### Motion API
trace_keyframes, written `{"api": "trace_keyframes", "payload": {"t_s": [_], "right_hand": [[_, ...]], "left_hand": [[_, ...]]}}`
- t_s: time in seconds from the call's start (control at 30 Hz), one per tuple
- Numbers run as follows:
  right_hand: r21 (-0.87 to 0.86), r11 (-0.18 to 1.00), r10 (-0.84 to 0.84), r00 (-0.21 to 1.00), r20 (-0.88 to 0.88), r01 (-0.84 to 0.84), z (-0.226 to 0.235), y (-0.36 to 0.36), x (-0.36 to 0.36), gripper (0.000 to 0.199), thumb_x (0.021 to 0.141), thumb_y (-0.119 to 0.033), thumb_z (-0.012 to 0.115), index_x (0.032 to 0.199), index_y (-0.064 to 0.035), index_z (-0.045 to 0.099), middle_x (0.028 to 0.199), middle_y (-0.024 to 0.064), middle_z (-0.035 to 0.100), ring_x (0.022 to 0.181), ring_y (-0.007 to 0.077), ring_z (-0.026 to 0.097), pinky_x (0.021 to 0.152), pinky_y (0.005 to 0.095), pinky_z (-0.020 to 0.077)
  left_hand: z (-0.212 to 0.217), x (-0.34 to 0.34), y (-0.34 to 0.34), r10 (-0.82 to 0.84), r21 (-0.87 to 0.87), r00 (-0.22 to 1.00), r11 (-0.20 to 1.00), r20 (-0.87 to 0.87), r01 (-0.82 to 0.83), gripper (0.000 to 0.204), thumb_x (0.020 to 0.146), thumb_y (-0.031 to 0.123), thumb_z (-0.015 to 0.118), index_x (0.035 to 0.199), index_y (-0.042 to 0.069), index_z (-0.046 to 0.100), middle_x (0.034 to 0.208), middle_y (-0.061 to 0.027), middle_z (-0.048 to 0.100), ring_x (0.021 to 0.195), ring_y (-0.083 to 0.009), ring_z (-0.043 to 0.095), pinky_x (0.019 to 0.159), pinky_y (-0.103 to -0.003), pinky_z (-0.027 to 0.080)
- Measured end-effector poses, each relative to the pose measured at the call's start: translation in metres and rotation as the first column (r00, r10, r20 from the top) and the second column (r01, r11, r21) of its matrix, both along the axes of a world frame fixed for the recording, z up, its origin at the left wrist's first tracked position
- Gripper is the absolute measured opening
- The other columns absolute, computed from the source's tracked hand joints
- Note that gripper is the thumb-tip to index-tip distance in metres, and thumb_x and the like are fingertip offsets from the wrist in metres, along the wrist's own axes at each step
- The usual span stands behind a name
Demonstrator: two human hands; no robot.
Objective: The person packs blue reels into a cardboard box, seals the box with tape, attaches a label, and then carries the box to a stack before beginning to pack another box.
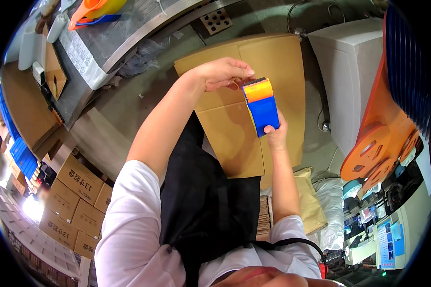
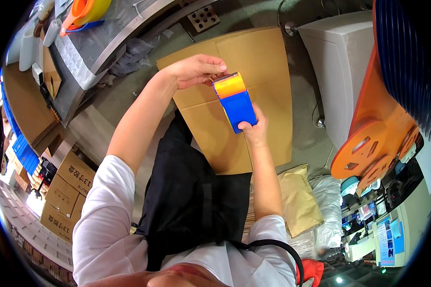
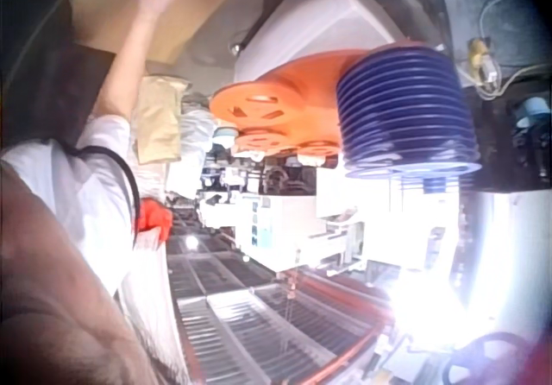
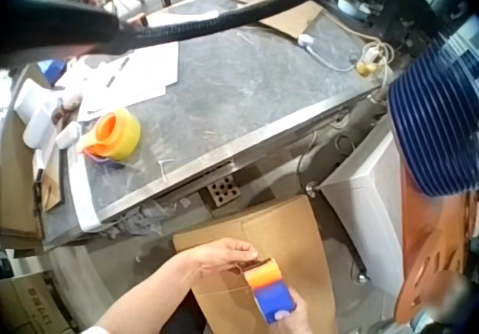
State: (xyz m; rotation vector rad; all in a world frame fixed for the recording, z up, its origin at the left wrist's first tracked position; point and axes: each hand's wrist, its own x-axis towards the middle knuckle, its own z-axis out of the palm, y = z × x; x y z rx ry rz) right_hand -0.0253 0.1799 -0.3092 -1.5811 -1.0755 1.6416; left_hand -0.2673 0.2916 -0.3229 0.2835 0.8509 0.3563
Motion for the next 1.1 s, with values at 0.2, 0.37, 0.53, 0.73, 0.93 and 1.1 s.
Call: {"api": "trace_keyframes", "payload": {"t_s": [0.2,0.37,0.53,0.73,0.93,1.1], "right_hand": [[-0.002,0.991,0.133,0.989,0.072,-0.133,-0.002,-0.007,0.003,0.086,0.058,-0.072,0.071,0.102,0.0016,0.061,0.097,0.0088,0.062,0.089,0.0185,0.059,0.08,0.0313,0.0467],[-0.025,0.984,0.179,0.982,0.056,-0.177,0.0,-0.004,0.005,0.087,0.058,-0.071,0.071,0.103,0.0023,0.061,0.099,0.0115,0.062,0.092,0.0219,0.059,0.082,0.0329,0.046],[-0.031,0.983,0.182,0.983,0.038,-0.181,0.003,0.001,0.005,0.085,0.058,-0.07,0.071,0.102,0.0023,0.061,0.1,0.0119,0.063,0.093,0.0231,0.059,0.083,0.033,0.0461],[-0.023,0.98,0.197,0.979,0.051,-0.196,0.002,0.002,0.006,0.085,0.058,-0.069,0.072,0.102,0.0026,0.061,0.1,0.0112,0.063,0.091,0.0219,0.06,0.082,0.0324,0.0465],[-0.078,0.98,0.182,0.983,0.012,-0.18,0.003,0.001,0.011,0.085,0.058,-0.069,0.073,0.101,0.0026,0.061,0.099,0.0125,0.063,0.09,0.024,0.061,0.081,0.033,0.0473],[-0.05,0.948,0.318,0.945,0.076,-0.315,0.025,0.011,0.001,0.087,0.055,-0.069,0.074,0.103,0.0027,0.06,0.098,0.0124,0.063,0.095,0.0266,0.059,0.085,0.0357,0.0455]], "left_hand": [[-0.007,-0.002,0.003,-0.288,0.004,0.957,0.958,0.021,0.288,0.025,0.091,0.032,0.059,0.093,0.007,0.063,0.086,0.0029,0.06,0.083,-0.008,0.055,0.077,-0.028,0.045],[-0.005,-0.004,0.0,-0.313,-0.059,0.944,0.946,0.101,0.32,0.022,0.09,0.034,0.06,0.093,0.012,0.064,0.087,0.0045,0.061,0.084,-0.007,0.054,0.077,-0.026,0.043],[-0.014,-0.006,-0.004,-0.298,0.005,0.944,0.954,0.141,0.3,0.017,0.089,0.028,0.062,0.089,0.011,0.062,0.086,0.0046,0.06,0.083,-0.0072,0.054,0.076,-0.026,0.043],[0.002,-0.002,0.003,-0.404,0.226,0.898,0.871,-0.174,0.436,0.011,0.088,0.016,0.06,0.085,0.006,0.059,0.08,0.0025,0.058,0.079,-0.0077,0.053,0.072,-0.027,0.044],[0.018,0.004,0.0,-0.335,0.441,0.765,0.661,-0.55,0.607,0.01,0.086,0.013,0.057,0.087,0.003,0.058,0.081,-0.0082,0.06,0.08,-0.0194,0.056,0.07,-0.033,0.045],[0.012,-0.006,-0.002,-0.227,0.601,0.799,0.554,-0.557,0.576,0.012,0.087,0.013,0.054,0.089,0.002,0.058,0.087,-0.012,0.061,0.082,-0.0256,0.057,0.073,-0.034,0.045]]}}
